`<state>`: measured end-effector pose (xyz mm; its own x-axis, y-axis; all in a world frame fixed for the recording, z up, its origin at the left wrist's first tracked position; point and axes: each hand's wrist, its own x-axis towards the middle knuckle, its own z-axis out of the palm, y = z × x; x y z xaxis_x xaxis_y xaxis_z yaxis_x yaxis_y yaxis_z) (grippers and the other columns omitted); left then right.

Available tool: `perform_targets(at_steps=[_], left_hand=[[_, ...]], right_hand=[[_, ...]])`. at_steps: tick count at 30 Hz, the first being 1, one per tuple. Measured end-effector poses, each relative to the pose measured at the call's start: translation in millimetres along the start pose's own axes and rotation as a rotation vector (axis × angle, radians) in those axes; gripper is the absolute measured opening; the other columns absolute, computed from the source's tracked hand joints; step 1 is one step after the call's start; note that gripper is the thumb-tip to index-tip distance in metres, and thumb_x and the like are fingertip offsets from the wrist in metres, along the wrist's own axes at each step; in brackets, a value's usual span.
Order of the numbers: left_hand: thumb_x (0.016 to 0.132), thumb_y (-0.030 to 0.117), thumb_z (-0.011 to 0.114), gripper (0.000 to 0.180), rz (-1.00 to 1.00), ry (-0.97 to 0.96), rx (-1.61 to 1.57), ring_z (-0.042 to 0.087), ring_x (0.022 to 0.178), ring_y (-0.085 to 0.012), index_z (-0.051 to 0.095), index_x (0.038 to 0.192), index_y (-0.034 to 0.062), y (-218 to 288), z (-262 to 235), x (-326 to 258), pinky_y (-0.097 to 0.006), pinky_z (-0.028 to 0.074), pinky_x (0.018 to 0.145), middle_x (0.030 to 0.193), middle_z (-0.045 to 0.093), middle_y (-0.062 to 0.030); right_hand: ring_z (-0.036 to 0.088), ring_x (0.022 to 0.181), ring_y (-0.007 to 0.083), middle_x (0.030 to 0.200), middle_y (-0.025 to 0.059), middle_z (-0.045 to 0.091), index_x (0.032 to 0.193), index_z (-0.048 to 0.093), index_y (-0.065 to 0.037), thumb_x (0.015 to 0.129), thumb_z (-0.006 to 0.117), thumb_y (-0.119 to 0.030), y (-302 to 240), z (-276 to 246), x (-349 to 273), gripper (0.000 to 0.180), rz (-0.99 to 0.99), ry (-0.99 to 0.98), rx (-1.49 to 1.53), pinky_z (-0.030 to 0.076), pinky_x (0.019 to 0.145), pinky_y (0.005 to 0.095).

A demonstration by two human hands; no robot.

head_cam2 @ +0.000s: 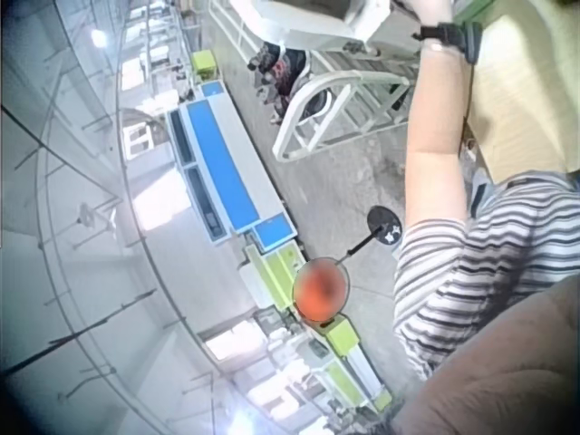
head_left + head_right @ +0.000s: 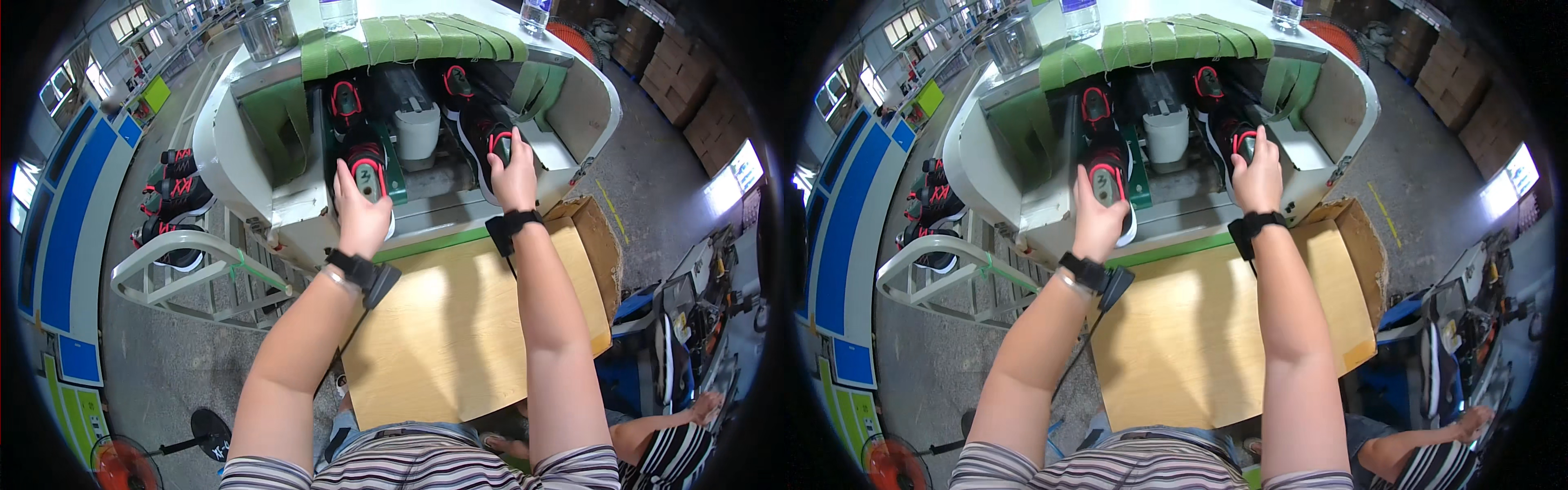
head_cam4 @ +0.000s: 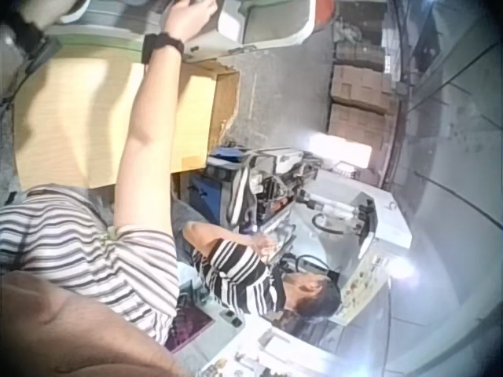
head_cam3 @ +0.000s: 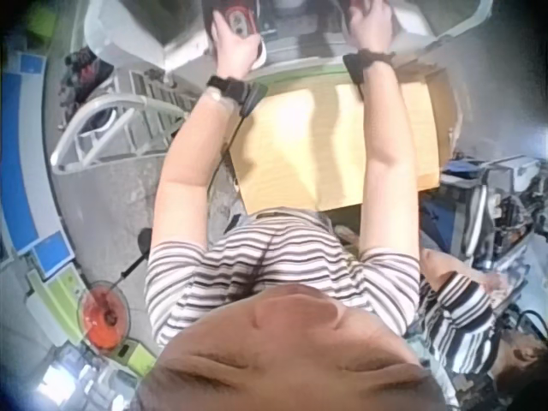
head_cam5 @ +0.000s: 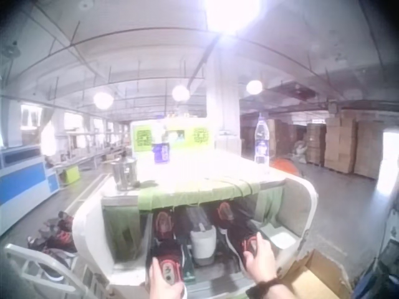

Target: The recorder is seen inspecting and sorting shoes at a shoe manufacturing facility.

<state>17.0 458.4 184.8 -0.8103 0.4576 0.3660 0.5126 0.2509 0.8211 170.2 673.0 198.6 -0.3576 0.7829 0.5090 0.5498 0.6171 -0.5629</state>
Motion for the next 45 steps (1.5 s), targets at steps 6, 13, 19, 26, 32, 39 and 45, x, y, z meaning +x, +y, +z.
perform_targets(at_steps=[6,13,19,26,32,39,45], left_hand=[[0.085,0.016,0.067,0.083,-0.026,0.022,-0.259,0.027,0.141,-0.0369,0.019,0.149,-0.0048,-6.3,-9.4,-0.5,-0.039,0.023,0.115,0.152,0.025,-0.0254],[0.093,0.043,0.055,0.085,-0.007,-0.641,0.596,0.009,0.146,-0.0411,0.011,0.153,0.0008,-84.5,-48.1,-197.1,-0.055,0.013,0.116,0.158,0.01,-0.0239],[0.091,0.062,0.045,0.092,-0.154,-1.081,0.792,-0.005,0.148,-0.041,0.006,0.155,0.0088,-142.7,-86.8,-291.8,-0.065,0.012,0.113,0.161,-0.005,-0.0206],[0.089,0.062,0.05,0.095,-0.184,-1.15,0.777,-0.007,0.147,-0.0424,0.005,0.155,0.0098,-138.3,-81.4,-286.2,-0.067,0.017,0.111,0.16,-0.007,-0.0206],[0.091,0.059,0.05,0.091,-0.207,-1.098,0.749,-0.007,0.148,-0.0386,0.007,0.156,0.0113,-132.8,-92.7,-288.5,-0.065,0.017,0.112,0.161,-0.006,-0.018],[0.091,0.061,0.048,0.09,-0.231,-1.087,0.704,-0.008,0.148,-0.0374,0.006,0.156,0.0147,-134.8,-95.4,-287.1,-0.067,0.016,0.111,0.162,-0.007,-0.0155],[0.09,0.061,0.048,0.09,-0.231,-1.112,0.665,-0.011,0.148,-0.0349,0.004,0.156,0.0187,-135.8,-91.5,-283.1,-0.068,0.013,0.111,0.162,-0.01,-0.013]], right_hand=[[0.041,0.127,0.0415,0.137,0.0201,0.046,0.133,0.05,-0.005,0.086,0.067,-0.012,-26.7,-17.2,-45.0,0.051,-0.372,0.259,0.088,0.034,0.106,0.0481],[0.051,0.117,0.039,0.127,0.0203,0.054,0.114,0.059,-0.004,0.086,0.063,-0.022,2.8,-11.7,-330.4,0.033,-0.455,-0.912,0.411,0.043,0.101,0.0446],[0.054,0.109,0.037,0.114,0.0207,0.056,0.11,0.059,0.0,0.088,0.059,-0.022,3.0,-23.9,-346.7,0.031,-0.38,-1.208,0.404,0.043,0.096,0.0462],[0.035,0.136,0.0329,0.143,0.0145,0.043,0.134,0.048,-0.004,0.088,0.062,-0.032,36.4,-1.6,-239.9,0.056,0.009,-0.276,-0.306,0.025,0.11,0.0588],[0.029,0.141,0.0321,0.153,0.0138,0.033,0.146,0.037,-0.007,0.087,0.064,-0.035,92.1,-6.0,-313.1,0.07,-0.135,-0.276,-0.398,0.018,0.115,0.0556],[0.034,0.134,0.036,0.143,0.019,0.04,0.15,0.024,-0.005,0.093,0.059,-0.021,86.5,-22.0,-321.5,0.069,0.195,-0.205,0.025,0.016,0.113,0.058],[0.038,0.128,0.0362,0.137,0.0231,0.04,0.146,0.031,0.001,0.098,0.051,-0.014,96.9,-24.0,-328.5,0.054,0.209,-0.139,0.232,0.028,0.11,0.0451]])
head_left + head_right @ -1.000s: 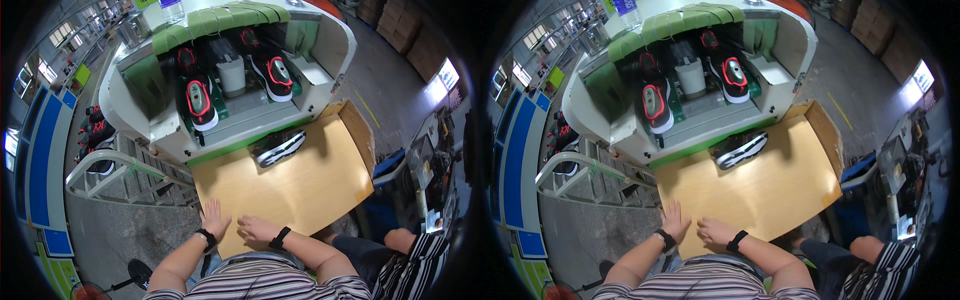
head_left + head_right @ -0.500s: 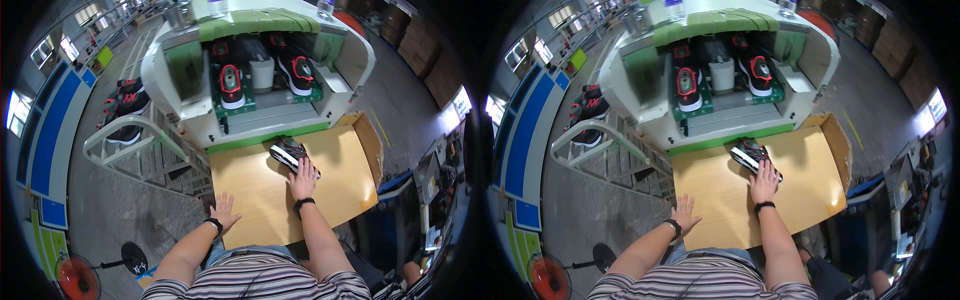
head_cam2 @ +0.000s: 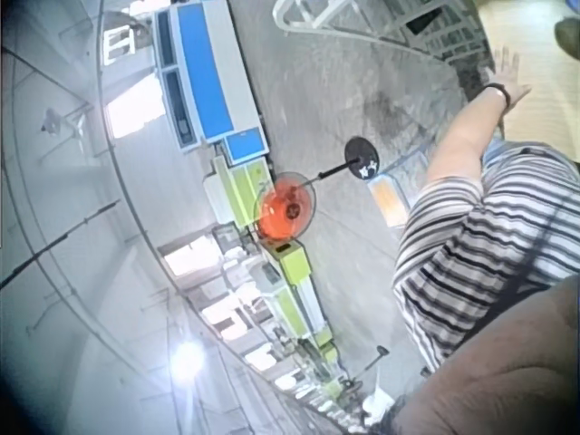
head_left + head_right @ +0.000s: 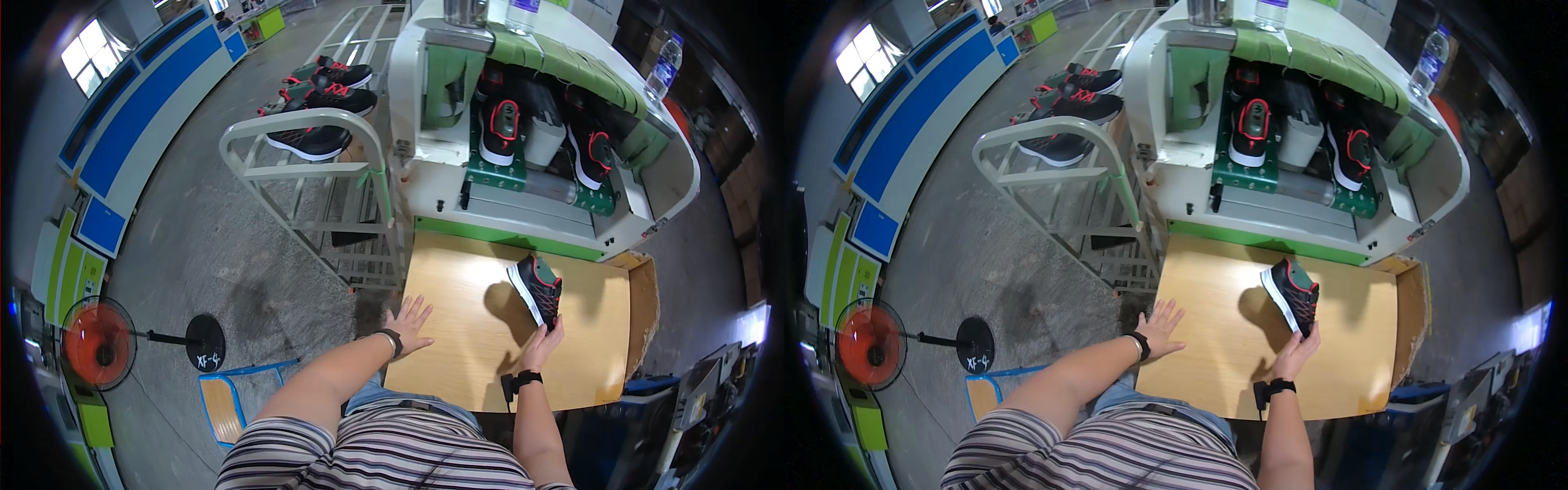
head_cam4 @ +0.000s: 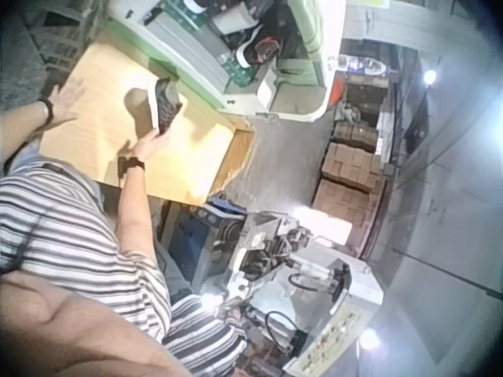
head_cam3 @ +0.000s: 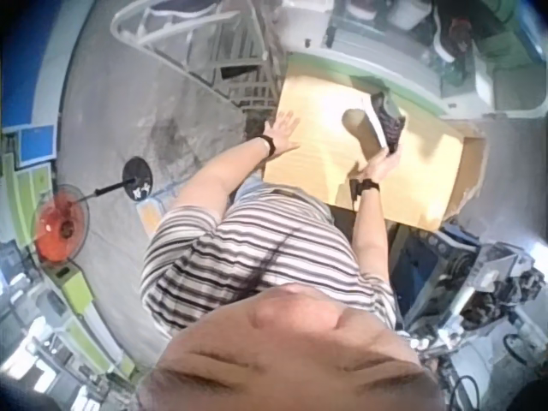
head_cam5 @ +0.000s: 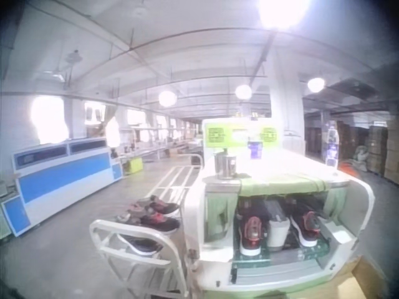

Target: The recorder is seen inspecting and sorting shoes at a shoe manufacturing facility.

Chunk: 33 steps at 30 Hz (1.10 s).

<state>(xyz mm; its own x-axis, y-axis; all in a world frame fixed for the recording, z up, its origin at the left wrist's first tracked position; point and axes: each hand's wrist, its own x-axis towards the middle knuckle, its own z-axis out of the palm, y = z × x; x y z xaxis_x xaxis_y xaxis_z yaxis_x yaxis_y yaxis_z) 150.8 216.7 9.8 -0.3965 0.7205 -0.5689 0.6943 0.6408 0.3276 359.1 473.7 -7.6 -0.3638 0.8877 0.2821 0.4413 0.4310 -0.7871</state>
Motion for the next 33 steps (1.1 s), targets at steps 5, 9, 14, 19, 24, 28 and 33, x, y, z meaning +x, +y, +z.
perform_targets(at_steps=[5,9,14,19,24,28,33], left_hand=[[0.092,0.061,0.045,0.088,-0.017,0.015,0.004,-0.012,0.149,-0.032,0.002,0.156,0.0204,-1.5,0.8,-3.1,-0.07,0.014,0.11,0.162,-0.012,-0.0089],[0.091,0.063,0.045,0.089,-0.01,0.017,0.007,-0.009,0.149,-0.0342,0.003,0.156,0.0193,-4.9,10.1,-1.5,-0.069,0.015,0.11,0.162,-0.01,-0.0114],[0.092,0.064,0.043,0.089,0.02,0.032,0.05,-0.009,0.149,-0.0344,0.002,0.156,0.0192,-3.5,11.6,-1.5,-0.07,0.017,0.109,0.162,-0.01,-0.0117],[0.092,0.064,0.042,0.089,-0.001,-0.013,0.055,-0.012,0.148,-0.0332,-0.003,0.156,0.0219,-8.5,12.0,1.7,-0.071,0.016,0.109,0.162,-0.015,-0.0095],[0.09,0.064,0.045,0.092,0.017,-0.041,0.052,-0.013,0.148,-0.0335,-0.004,0.156,0.0225,-9.9,11.8,11.2,-0.072,0.016,0.108,0.162,-0.016,-0.0091],[0.087,0.062,0.054,0.098,0.155,-0.172,0.244,-0.008,0.149,-0.0363,-0.004,0.156,0.0225,-18.5,-19.5,5.3,-0.069,0.016,0.11,0.162,-0.013,-0.0114],[0.085,0.051,0.063,0.1,0.413,0.026,0.397,0.019,0.147,-0.0327,0.005,0.155,0.0101,-73.6,-26.1,17.8,-0.068,0.022,0.109,0.161,0.012,-0.0119]], right_hand=[[0.038,0.129,0.0394,0.14,0.025,0.036,0.146,0.031,0.0,0.1,0.048,-0.016,-9.7,2.1,-41.9,0.051,-0.074,-0.083,-0.082,0.031,0.11,0.0453],[0.031,0.134,0.0425,0.142,0.0268,0.036,0.145,0.03,0.003,0.101,0.046,-0.022,6.5,20.4,-77.6,0.054,0.017,-0.105,-0.125,0.023,0.113,0.0506],[0.019,0.142,0.0411,0.152,0.0216,0.028,0.149,0.028,-0.006,0.104,0.037,-0.031,-31.5,41.7,-24.2,0.052,0.264,-0.094,0.018,0.014,0.113,0.0598],[0.027,0.142,0.0284,0.149,0.0088,0.038,0.125,0.058,-0.013,0.097,0.04,-0.057,-50.5,72.7,24.1,0.055,0.521,-0.077,-0.081,-0.008,0.111,0.0633],[0.06,0.099,0.0193,0.099,0.0064,0.067,0.083,0.067,-0.01,0.083,0.071,-0.024,-26.9,87.5,48.8,0.015,0.279,-0.178,0.172,0.009,0.115,0.0472],[0.053,0.12,0.0282,0.143,0.0171,0.048,0.082,0.07,-0.007,0.07,0.074,-0.007,-43.6,100.6,42.4,0.013,0.151,-0.655,0.276,0.037,0.105,0.04],[0.04,0.135,0.0327,0.143,0.02,0.046,0.102,0.067,-0.009,0.068,0.077,-0.012,-90.7,105.8,2.2,0.035,-0.051,-0.902,0.182,0.027,0.115,0.0429]])
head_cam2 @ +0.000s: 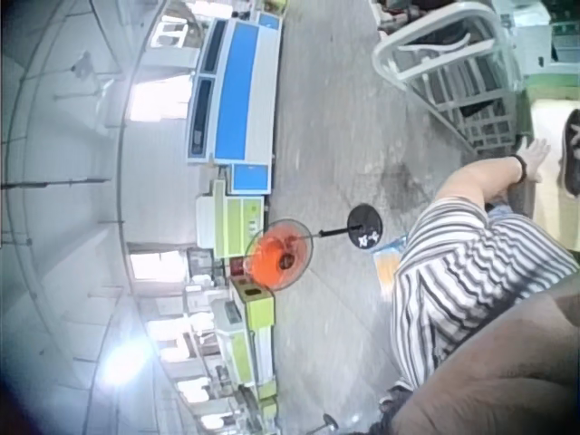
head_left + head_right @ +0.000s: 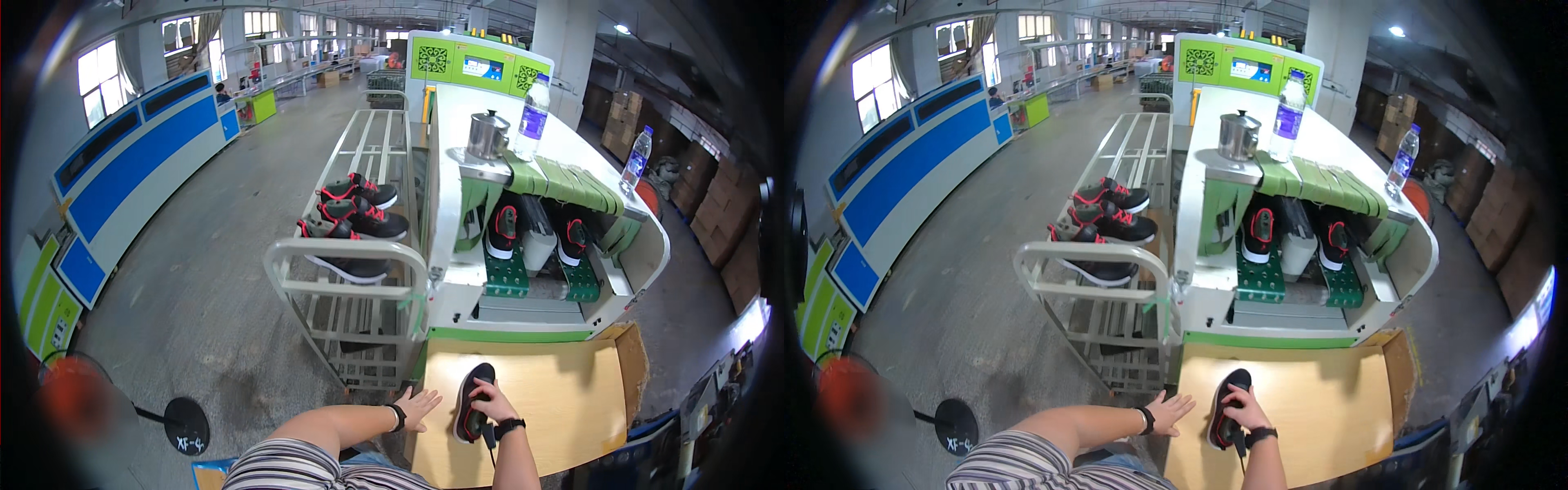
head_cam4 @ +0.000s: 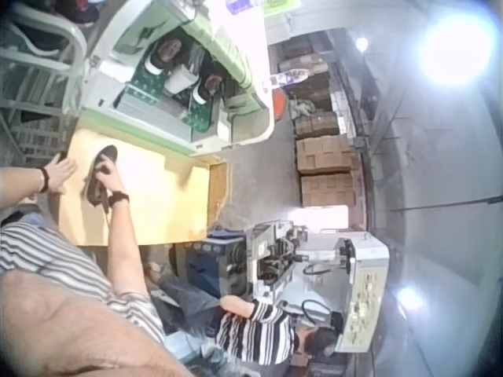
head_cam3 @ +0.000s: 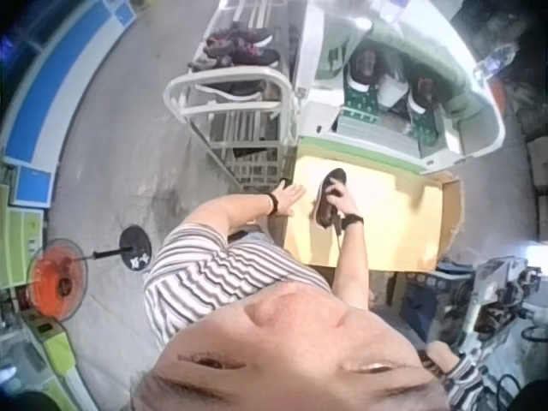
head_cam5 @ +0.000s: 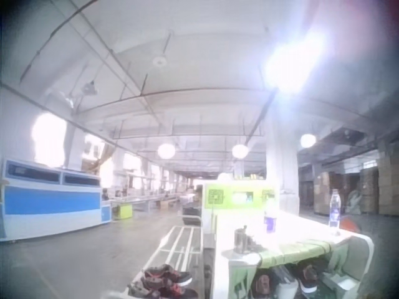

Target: The recorder is seen inspecting and sorting shoes at a shoe manufacturing facility.

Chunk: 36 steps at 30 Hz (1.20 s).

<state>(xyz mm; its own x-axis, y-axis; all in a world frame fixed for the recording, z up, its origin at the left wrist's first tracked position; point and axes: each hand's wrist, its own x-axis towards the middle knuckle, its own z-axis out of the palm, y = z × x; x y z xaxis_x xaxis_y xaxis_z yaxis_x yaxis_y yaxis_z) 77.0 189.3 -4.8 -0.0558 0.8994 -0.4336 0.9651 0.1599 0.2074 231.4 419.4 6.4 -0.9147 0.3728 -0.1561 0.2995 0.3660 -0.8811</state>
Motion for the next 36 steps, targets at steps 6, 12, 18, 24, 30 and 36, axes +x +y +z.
perform_targets(at_steps=[6,12,18,24,30,36], left_hand=[[0.088,0.052,0.06,0.088,0.188,-0.098,-0.063,0.016,0.148,-0.0303,0.019,0.153,0.0083,-40.9,-11.1,-0.3,-0.065,0.022,0.111,0.162,0.011,-0.0097],[0.085,0.049,0.064,0.084,0.335,-0.04,0.189,0.027,0.142,-0.0303,0.029,0.148,0.0055,-43.9,-13.4,11.3,-0.062,0.029,0.106,0.155,0.025,-0.0142],[0.085,0.066,0.054,0.068,0.416,0.155,0.642,0.054,0.113,-0.0298,0.067,0.116,0.0072,-34.8,-13.5,16.7,-0.045,0.044,0.09,0.118,0.059,-0.0153],[0.093,0.066,0.036,0.069,0.568,-0.115,0.913,0.06,0.111,-0.0319,0.07,0.115,0.0106,-53.2,-13.5,73.0,-0.048,0.044,0.09,0.119,0.066,-0.0133],[0.094,0.058,0.042,0.05,0.757,-0.146,1.09,0.064,0.109,-0.0258,0.071,0.111,0.0209,-0.5,-23.9,69.1,-0.049,0.045,0.092,0.116,0.069,-0.0064],[0.097,0.046,0.036,0.047,0.974,-0.615,0.878,0.06,0.109,-0.0393,0.066,0.113,0.0139,8.0,-20.3,129.2,-0.047,0.046,0.095,0.115,0.065,-0.0208]], right_hand=[[0.049,0.126,0.0343,0.137,0.0268,0.046,0.147,0.024,0.002,0.079,0.073,-0.013,-50.0,82.7,-61.5,0.085,0.37,0.637,0.029,0.042,0.103,0.0396],[0.048,0.127,0.0383,0.139,0.0247,0.047,0.146,0.031,0.0,0.085,0.061,-0.008,-59.8,160.4,-117.6,0.068,0.367,0.99,-0.04,0.04,0.104,0.04],[0.043,0.127,0.0394,0.135,0.0225,0.048,0.133,0.049,-0.003,0.081,0.065,-0.014,-97.6,276.1,-213.4,0.055,0.729,1.277,-0.373,0.037,0.107,0.0451],[0.049,0.12,0.0358,0.125,0.0163,0.056,0.119,0.062,-0.012,0.082,0.062,-0.025,-103.6,475.7,-289.4,0.04,1.723,1.017,0.101,0.045,0.097,0.0475],[0.066,0.106,0.0327,0.113,0.0155,0.069,0.108,0.07,-0.009,0.087,0.054,-0.021,-102.5,668.9,-256.3,0.03,2.056,0.824,0.766,0.052,0.085,0.0505],[0.061,0.113,0.0353,0.118,0.0214,0.064,0.116,0.064,-0.003,0.087,0.053,-0.017,-152.2,718.7,-225.7,0.035,1.677,1.156,1.099,0.049,0.094,0.0445]])
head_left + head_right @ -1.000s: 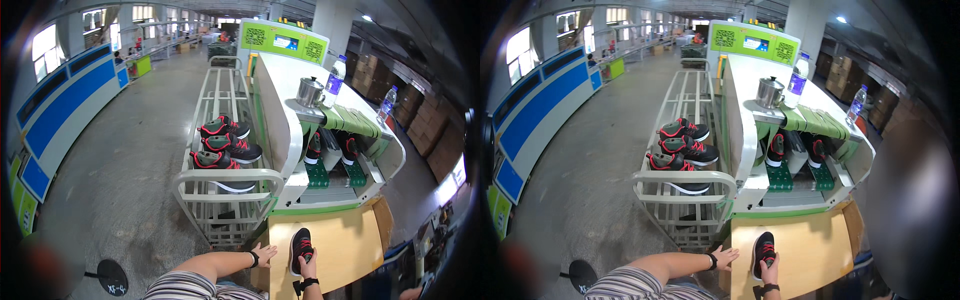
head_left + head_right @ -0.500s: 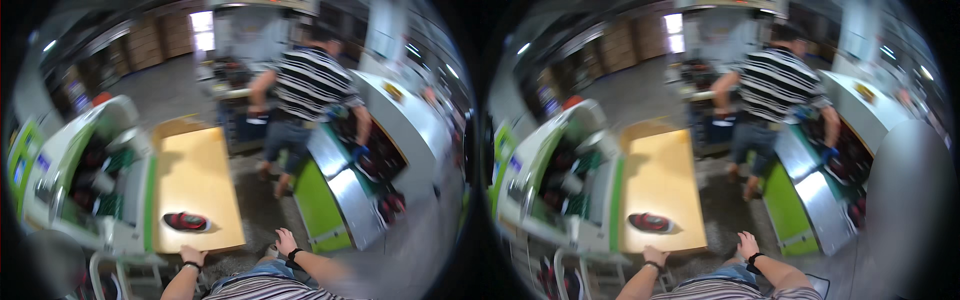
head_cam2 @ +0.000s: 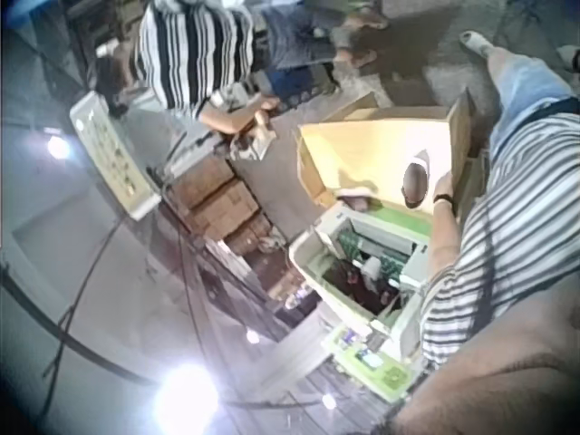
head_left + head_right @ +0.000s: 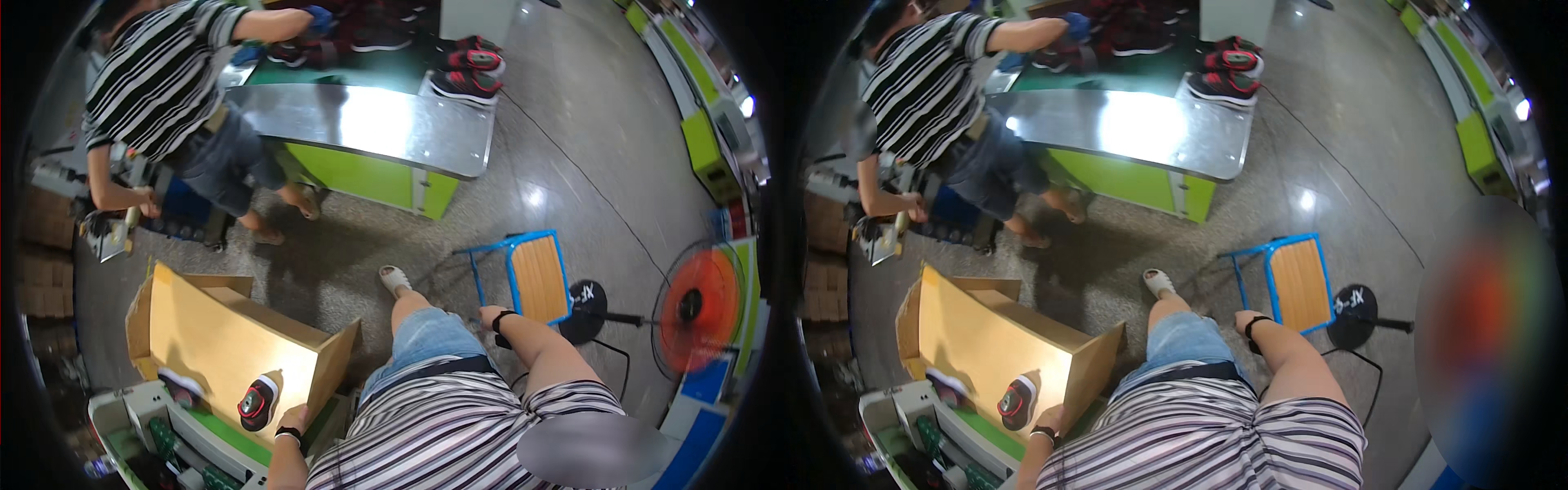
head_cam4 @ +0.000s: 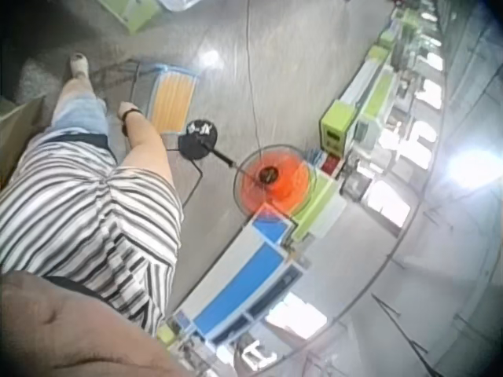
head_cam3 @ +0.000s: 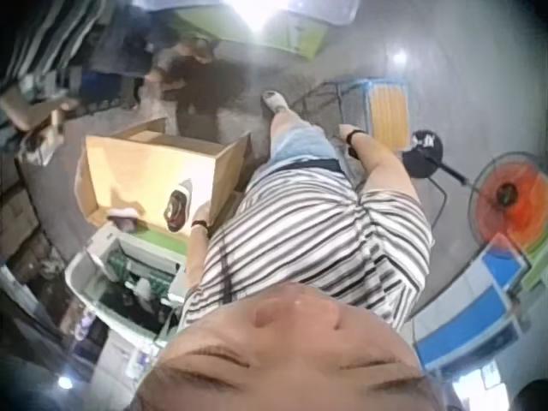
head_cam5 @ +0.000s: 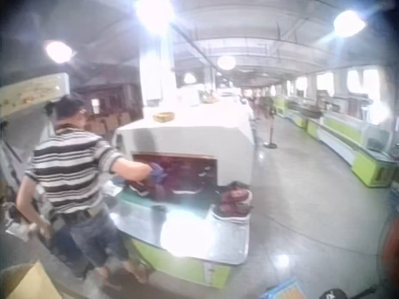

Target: The recorder is seen inspecting and sorting shoes at a shoe manufacturing facility.

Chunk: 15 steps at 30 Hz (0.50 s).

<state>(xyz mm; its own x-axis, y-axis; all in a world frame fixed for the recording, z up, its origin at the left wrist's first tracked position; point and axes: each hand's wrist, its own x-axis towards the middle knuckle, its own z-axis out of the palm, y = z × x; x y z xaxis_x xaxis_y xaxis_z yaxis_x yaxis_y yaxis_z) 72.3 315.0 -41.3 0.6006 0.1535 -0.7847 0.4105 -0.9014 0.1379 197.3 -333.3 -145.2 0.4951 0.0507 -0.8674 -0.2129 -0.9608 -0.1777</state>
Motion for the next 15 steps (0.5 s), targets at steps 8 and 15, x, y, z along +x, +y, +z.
perform_targets(at_steps=[8,15], left_hand=[[0.094,0.049,0.041,0.052,0.143,-0.217,0.216,0.053,0.12,-0.0399,0.058,0.125,0.0097,-48.9,27.8,21.5,-0.047,0.044,0.097,0.124,0.058,-0.0254],[0.094,0.053,0.037,0.06,-0.012,-0.195,0.025,0.048,0.127,-0.0394,0.055,0.132,0.0104,-25.0,27.1,11.9,-0.045,0.042,0.099,0.131,0.055,-0.025]], right_hand=[[0.056,0.116,0.0269,0.118,0.008,0.065,0.111,0.069,-0.013,0.091,0.049,-0.025,8.2,10.3,-7.1,0.031,-0.102,0.145,-0.593,0.029,0.104,0.0641],[0.016,0.148,0.0247,0.155,0.001,0.035,0.149,0.038,-0.023,0.094,0.048,-0.042,91.0,28.8,51.7,0.058,-0.117,-0.234,-1.386,-0.004,0.115,0.0657]])
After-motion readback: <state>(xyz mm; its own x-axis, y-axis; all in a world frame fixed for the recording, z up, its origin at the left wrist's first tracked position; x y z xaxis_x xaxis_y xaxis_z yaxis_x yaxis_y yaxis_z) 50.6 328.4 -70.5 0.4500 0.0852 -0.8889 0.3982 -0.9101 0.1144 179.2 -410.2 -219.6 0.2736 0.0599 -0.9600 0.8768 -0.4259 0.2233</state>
